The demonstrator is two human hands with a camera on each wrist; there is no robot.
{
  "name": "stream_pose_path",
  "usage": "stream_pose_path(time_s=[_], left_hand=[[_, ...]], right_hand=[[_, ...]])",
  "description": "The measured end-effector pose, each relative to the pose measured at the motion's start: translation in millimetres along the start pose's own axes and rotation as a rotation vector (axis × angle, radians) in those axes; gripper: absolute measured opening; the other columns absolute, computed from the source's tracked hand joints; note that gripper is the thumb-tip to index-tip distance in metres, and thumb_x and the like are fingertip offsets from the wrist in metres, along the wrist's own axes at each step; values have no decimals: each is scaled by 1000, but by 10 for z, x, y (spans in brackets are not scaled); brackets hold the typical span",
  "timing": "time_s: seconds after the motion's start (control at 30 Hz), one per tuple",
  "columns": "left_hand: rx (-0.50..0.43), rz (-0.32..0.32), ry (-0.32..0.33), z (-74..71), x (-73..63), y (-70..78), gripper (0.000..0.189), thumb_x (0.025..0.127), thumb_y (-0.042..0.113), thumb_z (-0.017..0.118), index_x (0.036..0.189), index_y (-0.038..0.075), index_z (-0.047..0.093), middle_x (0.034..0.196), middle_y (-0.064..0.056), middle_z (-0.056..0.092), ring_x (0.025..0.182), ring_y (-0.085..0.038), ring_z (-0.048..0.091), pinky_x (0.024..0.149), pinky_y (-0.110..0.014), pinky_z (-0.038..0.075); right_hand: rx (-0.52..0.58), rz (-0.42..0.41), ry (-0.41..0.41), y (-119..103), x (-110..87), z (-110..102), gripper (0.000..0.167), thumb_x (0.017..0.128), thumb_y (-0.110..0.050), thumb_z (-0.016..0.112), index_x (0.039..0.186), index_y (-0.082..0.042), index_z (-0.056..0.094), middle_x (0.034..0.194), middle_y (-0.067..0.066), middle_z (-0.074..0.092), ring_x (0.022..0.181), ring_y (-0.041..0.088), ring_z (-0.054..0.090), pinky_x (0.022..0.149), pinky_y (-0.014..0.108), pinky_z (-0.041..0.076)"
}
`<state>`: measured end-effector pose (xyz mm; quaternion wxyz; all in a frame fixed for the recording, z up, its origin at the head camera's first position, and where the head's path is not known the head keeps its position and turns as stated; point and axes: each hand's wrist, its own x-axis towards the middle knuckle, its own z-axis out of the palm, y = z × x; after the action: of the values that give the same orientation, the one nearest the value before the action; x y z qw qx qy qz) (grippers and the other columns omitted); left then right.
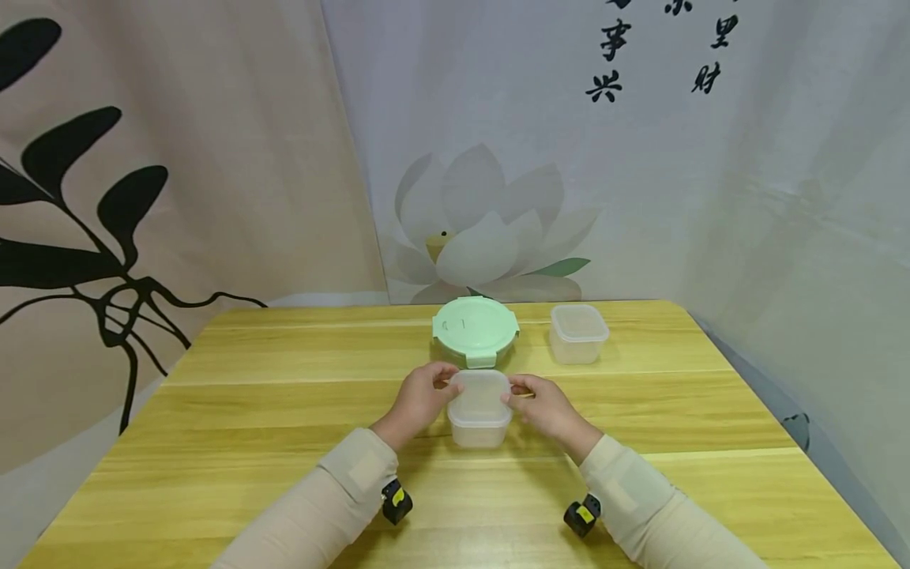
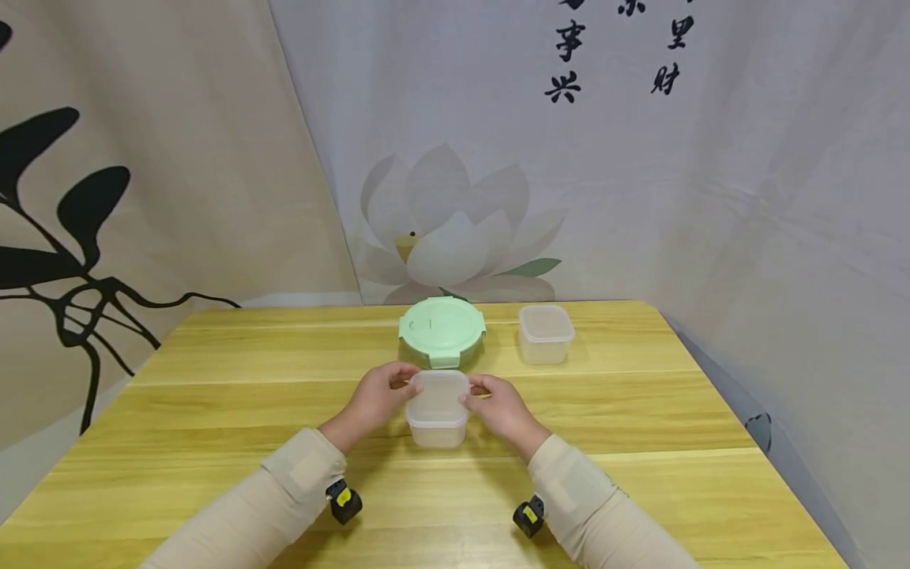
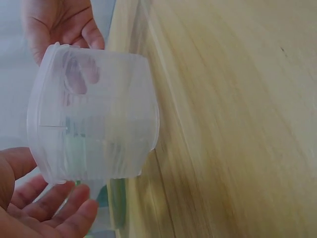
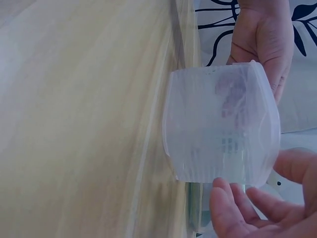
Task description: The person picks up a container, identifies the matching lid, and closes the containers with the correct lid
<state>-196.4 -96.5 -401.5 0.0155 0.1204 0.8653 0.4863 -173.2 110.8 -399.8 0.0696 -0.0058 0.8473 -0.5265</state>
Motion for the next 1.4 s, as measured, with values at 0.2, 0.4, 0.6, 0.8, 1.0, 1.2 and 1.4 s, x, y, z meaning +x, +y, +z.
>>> stream_pose_path(time_s=[0.2, 0.4, 0.6, 0.8, 1.0, 1.2, 1.4], left_hand=[[-64, -30, -14, 10, 7, -32, 30, 93, 11, 64, 118, -4, 61, 112, -17, 65, 102, -31, 61, 84, -41, 54], [-95, -95, -22, 15, 28, -34, 30, 95, 16, 60, 118, -3, 61, 111, -17, 65, 107, -32, 59, 88, -44, 52], [-115, -122, -37, 29, 60, -54, 29, 97, 15, 56, 117, -5, 62, 113, -18, 64, 103, -29, 59, 83, -41, 52], [-159, -152, -55, 29, 76, -78, 28, 99, 15, 53, 118, -4, 62, 112, -16, 64, 93, -22, 58, 75, -38, 53], [-234, -208, -84, 32, 116, -97, 27, 99, 15, 53, 117, -4, 61, 115, -18, 62, 99, -25, 59, 80, -43, 55], [-367, -317, -134, 8, 166, -92, 23, 98, 14, 55, 114, -3, 59, 115, -16, 61, 101, -27, 60, 84, -44, 55], [-459, -429, -211, -46, 252, -103, 22, 97, 12, 58, 115, -1, 57, 114, -15, 61, 100, -28, 63, 80, -37, 55]], right_hand=[[6, 34, -9, 13, 37, -4, 39, 94, -13, 62, 129, 3, 57, 114, 16, 61, 95, 23, 60, 72, 35, 54], [37, 86, -6, -1, 100, -4, 35, 97, -20, 54, 126, 0, 59, 119, 14, 63, 99, 24, 62, 73, 37, 53], [42, 129, 13, -8, 168, 6, 31, 100, -23, 47, 115, -1, 63, 113, 12, 64, 95, 22, 61, 72, 35, 52], [79, 160, -11, 24, 218, 16, 29, 101, -23, 45, 112, -4, 64, 110, 9, 63, 93, 19, 60, 74, 35, 51], [141, 176, -30, 14, 244, 14, 27, 101, -21, 45, 111, -3, 62, 109, 10, 61, 91, 21, 61, 71, 37, 53], [138, 179, -26, -8, 258, 34, 25, 101, -21, 43, 109, -4, 61, 109, 11, 61, 88, 21, 60, 69, 36, 52], [138, 183, -16, -11, 265, 50, 26, 101, -21, 43, 110, -4, 61, 106, 10, 61, 87, 21, 59, 68, 36, 52]])
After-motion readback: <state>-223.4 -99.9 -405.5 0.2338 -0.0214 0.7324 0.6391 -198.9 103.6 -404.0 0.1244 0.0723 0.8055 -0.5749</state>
